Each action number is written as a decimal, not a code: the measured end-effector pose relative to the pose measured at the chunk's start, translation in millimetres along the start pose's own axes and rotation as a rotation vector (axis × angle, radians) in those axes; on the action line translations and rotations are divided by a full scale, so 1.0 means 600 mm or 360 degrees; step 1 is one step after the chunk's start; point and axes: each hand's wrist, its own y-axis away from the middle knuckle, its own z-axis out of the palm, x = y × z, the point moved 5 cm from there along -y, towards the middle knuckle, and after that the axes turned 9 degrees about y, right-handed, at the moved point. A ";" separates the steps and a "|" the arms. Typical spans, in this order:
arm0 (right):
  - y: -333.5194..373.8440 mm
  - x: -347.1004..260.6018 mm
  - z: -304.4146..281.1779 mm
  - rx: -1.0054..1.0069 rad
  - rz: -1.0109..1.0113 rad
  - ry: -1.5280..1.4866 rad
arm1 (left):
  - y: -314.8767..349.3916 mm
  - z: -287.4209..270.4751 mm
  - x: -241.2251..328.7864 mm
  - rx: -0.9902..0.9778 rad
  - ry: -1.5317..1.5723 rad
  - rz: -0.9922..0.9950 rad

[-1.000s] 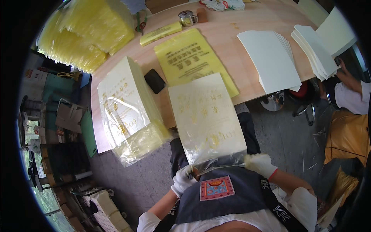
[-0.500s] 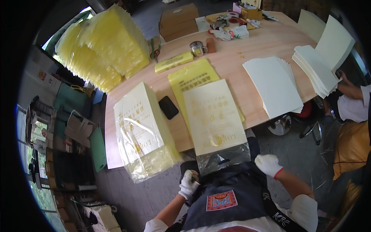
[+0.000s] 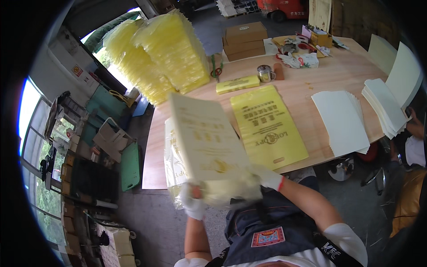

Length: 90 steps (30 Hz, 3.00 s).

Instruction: The person repeatedly picks up white books, places them into yellow plastic sleeves, and stacks the packaged books on the table. The process is performed one at a time in a repetitive loop.

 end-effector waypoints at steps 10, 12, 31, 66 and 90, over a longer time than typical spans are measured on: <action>-0.096 0.032 0.136 0.0312 -0.0281 0.1154 | 0.002 -0.338 -0.147 0.0451 -0.0873 -0.0181; -0.008 0.048 0.161 -0.0170 0.0312 0.0772 | 0.103 -0.349 -0.212 0.0794 -0.0494 -0.0697; 0.317 0.069 -0.094 0.0857 0.0317 0.0777 | 0.042 0.368 -0.453 -0.1614 -0.1780 -0.0264; 0.151 -0.195 -0.115 0.1279 -0.0834 0.2478 | 0.213 0.533 -0.077 -0.2136 -0.0525 0.0756; 0.482 -0.318 -0.109 0.1159 -0.0818 0.4267 | 0.165 0.587 -0.376 -0.1535 0.0454 -0.1913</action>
